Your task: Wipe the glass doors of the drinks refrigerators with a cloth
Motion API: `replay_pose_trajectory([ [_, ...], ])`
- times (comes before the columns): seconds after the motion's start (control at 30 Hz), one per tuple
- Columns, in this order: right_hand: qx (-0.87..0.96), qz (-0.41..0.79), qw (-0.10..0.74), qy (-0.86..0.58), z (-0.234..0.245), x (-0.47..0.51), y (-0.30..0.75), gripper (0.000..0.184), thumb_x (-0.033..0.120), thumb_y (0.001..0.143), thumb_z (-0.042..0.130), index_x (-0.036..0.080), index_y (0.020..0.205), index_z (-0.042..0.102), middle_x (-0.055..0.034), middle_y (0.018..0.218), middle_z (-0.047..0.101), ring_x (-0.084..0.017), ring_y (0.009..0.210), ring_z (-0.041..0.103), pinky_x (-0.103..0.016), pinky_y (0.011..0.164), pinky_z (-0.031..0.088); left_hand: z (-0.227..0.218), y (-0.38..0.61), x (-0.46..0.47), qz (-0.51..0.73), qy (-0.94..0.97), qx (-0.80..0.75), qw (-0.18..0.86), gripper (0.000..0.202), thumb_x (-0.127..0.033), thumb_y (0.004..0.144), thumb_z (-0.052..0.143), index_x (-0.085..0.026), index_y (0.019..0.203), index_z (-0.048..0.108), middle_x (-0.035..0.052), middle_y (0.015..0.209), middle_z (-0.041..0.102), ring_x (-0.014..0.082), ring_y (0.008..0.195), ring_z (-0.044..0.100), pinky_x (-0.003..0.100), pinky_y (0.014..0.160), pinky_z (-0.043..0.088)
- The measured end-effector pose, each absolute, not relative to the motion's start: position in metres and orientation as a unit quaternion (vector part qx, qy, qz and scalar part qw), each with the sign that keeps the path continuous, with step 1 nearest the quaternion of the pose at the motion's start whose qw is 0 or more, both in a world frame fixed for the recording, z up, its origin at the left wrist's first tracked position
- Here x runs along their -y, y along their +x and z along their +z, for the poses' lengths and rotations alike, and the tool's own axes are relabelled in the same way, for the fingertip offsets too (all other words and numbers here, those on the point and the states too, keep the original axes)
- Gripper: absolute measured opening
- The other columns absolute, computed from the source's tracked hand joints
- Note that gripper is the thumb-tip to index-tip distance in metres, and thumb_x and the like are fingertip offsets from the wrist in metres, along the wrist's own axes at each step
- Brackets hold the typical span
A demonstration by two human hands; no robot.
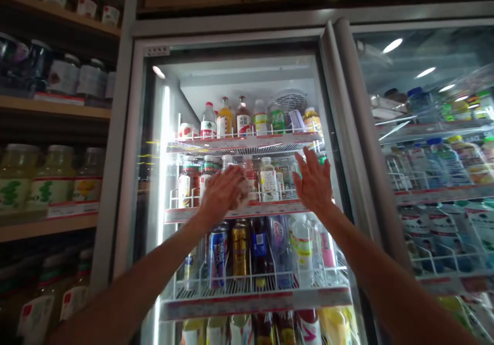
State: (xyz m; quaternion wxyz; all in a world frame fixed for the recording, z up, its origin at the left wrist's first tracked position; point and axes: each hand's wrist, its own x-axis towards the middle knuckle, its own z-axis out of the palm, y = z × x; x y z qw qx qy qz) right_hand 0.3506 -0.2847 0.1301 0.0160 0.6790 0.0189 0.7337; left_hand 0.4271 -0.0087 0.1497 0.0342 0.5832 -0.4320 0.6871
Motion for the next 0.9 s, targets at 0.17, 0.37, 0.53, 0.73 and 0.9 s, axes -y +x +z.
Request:
replay_pose_trajectory([
  [0.17, 0.008, 0.729, 0.069, 0.681, 0.112, 0.318, 0.356, 0.051, 0.041, 0.093, 0.026, 0.020, 0.139, 0.034, -0.0108, 0.147, 0.031, -0.025, 0.138, 0.025, -0.051, 0.108, 0.024, 0.162, 0.431, -0.009, 0.733, 0.599, 0.272, 0.174, 0.042, -0.031, 0.093, 0.034, -0.014, 0.128, 0.048, 0.0127, 0.137, 0.047, 0.0228, 0.133, 0.037, 0.046, 0.106, 0.036],
  [0.37, -0.029, 0.744, 0.078, 0.663, 0.106, 0.319, 0.356, 0.048, 0.037, 0.093, 0.028, 0.019, 0.137, 0.038, -0.0102, 0.145, 0.036, -0.023, 0.136, 0.029, -0.047, 0.109, 0.023, 0.122, 0.406, 0.086, 0.675, 0.599, 0.430, 0.017, 0.043, -0.033, 0.089, 0.043, -0.016, 0.128, 0.049, 0.0090, 0.139, 0.045, 0.0203, 0.135, 0.032, 0.042, 0.108, 0.034],
  [0.53, -0.032, 0.744, 0.064, 0.664, 0.105, 0.322, 0.354, 0.048, 0.037, 0.093, 0.029, 0.020, 0.137, 0.038, -0.0099, 0.144, 0.037, -0.024, 0.135, 0.031, -0.049, 0.109, 0.022, 0.139, 0.435, -0.011, 0.729, 0.598, 0.314, 0.112, 0.043, -0.025, 0.089, 0.037, -0.017, 0.130, 0.047, 0.0096, 0.137, 0.047, 0.0204, 0.133, 0.036, 0.043, 0.108, 0.034],
  [0.73, -0.033, 0.738, 0.056, 0.672, 0.105, 0.323, 0.354, 0.050, 0.039, 0.092, 0.029, 0.020, 0.136, 0.040, -0.0098, 0.144, 0.036, -0.025, 0.135, 0.032, -0.048, 0.110, 0.021, 0.118, 0.421, 0.036, 0.733, 0.602, 0.271, 0.163, 0.046, -0.028, 0.090, 0.037, -0.017, 0.135, 0.041, 0.0106, 0.141, 0.041, 0.0215, 0.136, 0.030, 0.048, 0.108, 0.032],
  [0.9, -0.047, 0.757, 0.066, 0.648, 0.106, 0.325, 0.355, 0.049, 0.039, 0.091, 0.028, 0.020, 0.132, 0.045, -0.0109, 0.141, 0.042, -0.024, 0.133, 0.035, -0.045, 0.109, 0.022, 0.099, 0.417, 0.042, 0.681, 0.597, 0.424, 0.006, 0.041, -0.027, 0.088, 0.041, -0.023, 0.127, 0.049, 0.0043, 0.137, 0.048, 0.0161, 0.137, 0.029, 0.039, 0.108, 0.034],
])
